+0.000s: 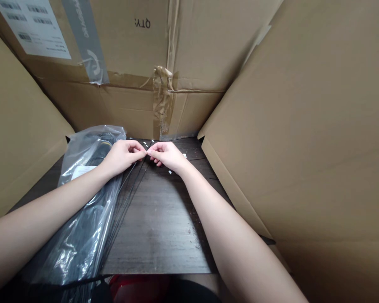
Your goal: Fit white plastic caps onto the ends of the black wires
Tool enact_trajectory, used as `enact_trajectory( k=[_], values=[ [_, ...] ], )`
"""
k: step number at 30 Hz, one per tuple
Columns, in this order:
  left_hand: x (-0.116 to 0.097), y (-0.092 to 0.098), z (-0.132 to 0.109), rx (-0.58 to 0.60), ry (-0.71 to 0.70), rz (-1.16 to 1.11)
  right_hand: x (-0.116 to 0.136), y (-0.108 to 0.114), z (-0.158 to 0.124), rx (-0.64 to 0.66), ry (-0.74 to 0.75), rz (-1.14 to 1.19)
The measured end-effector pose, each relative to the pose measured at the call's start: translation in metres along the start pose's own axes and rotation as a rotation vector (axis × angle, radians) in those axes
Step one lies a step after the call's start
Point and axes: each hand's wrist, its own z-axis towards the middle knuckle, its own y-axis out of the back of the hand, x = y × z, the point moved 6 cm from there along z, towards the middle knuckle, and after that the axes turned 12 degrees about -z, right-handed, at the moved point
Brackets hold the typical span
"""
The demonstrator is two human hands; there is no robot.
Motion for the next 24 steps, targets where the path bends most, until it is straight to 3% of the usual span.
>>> enact_trajectory(
  k=[10, 24],
  values=[
    [0.0022, 0.0005, 0.0014, -0.050, -0.009, -0.004, -0.0004, -0.0007, 0.0008, -0.017, -0.013, -0.004],
    [0.0008, 0.0000, 0.0015, -0.023, -0.043, -0.035, -0.0014, -0.0004, 0.0013, -0.013, -0.013, 0.001]
  ],
)
